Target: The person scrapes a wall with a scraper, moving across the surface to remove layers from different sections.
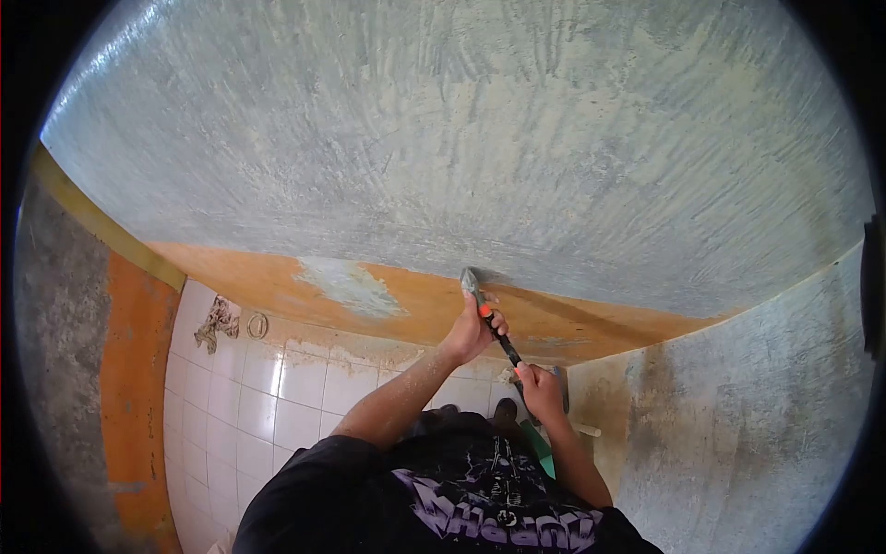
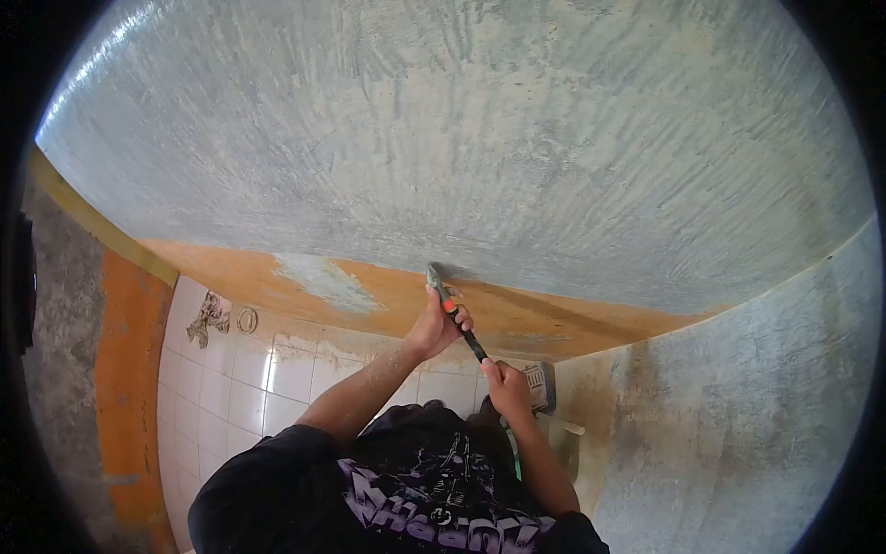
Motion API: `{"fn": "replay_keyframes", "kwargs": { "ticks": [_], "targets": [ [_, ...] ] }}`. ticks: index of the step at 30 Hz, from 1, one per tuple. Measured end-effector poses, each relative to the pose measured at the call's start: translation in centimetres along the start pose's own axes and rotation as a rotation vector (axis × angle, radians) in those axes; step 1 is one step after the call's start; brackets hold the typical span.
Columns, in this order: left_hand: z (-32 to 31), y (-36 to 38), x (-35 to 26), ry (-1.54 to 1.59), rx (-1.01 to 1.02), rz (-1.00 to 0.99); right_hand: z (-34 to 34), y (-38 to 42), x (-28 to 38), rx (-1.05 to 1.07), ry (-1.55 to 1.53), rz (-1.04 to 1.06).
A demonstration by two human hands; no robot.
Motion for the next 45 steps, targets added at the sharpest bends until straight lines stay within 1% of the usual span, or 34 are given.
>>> {"fn": "replay_keyframes", "kwargs": {
  "ticks": [1,4,6,10,13,16,19,22,25,28,31,34,37,40,43,45],
  "targets": [
    [0.1,0.1,0.2,-0.006,0.018,0.005,-0.7,-0.1,-0.3,0.011,0.017,-0.004],
    [-0.6,-0.1,0.7,-0.034,0.049,0.021,-0.2,1.2,-0.1,-0.002,-0.140,-0.039],
    [-0.9,-0.1,0.5,-0.054,0.041,0.035,-0.4,0.7,0.6,-0.001,-0.082,-0.020],
    [1.1,0.5,-1.1,0.005,0.008,-0.051,-2.1,-0.4,1.6,0.031,0.030,0.004],
    [1.1,0.8,-1.2,-0.015,0.000,-0.045,-2.6,0.0,0.4,-0.006,-0.053,0.031],
    [-0.6,0.7,-0.8,-0.069,-0.017,-0.007,-1.7,0.6,0.1,0.023,-0.106,-0.088],
    [1.8,1.0,-1.6,-0.035,-0.009,-0.090,-3.4,0.2,1.1,-0.042,0.048,0.019],
    [1.7,1.8,-2.9,-0.086,-0.042,-0.061,-4.7,0.5,1.6,-0.006,-0.037,0.000],
    [1.0,1.4,-2.1,-0.048,-0.038,-0.031,-3.8,0.8,1.6,-0.013,-0.028,-0.053],
    [1.3,2.0,-3.1,-0.041,-0.072,-0.079,-4.0,0.3,3.3,0.001,-0.021,-0.007],
    [2.1,2.5,-4.2,-0.074,-0.071,-0.056,-5.2,0.2,3.4,0.048,0.007,0.002],
    [1.9,2.1,-3.3,-0.049,-0.058,-0.050,-4.8,0.5,3.1,0.044,-0.039,-0.047],
    [2.0,2.4,-4.0,-0.073,-0.081,-0.090,-4.8,0.1,4.1,0.043,-0.008,-0.020],
    [2.0,2.9,-4.6,-0.089,-0.092,-0.024,-5.8,0.7,4.1,-0.004,0.011,0.039],
    [1.4,2.6,-3.8,-0.045,-0.060,-0.026,-5.2,0.8,3.1,0.005,-0.035,-0.041],
    [1.5,2.6,-3.8,-0.033,-0.043,-0.030,-5.0,0.7,3.5,0.005,0.005,-0.010]
  ]
}}
Point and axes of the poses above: each hand's wrist, its own y-axis away from the middle knuckle, its own z-axis out of the back of the hand, x = y × z, the point moved 3 cm from there along -y, towards the middle knuckle, and after that the axes turned 4 degrees about -y, right-handed, at the moved point
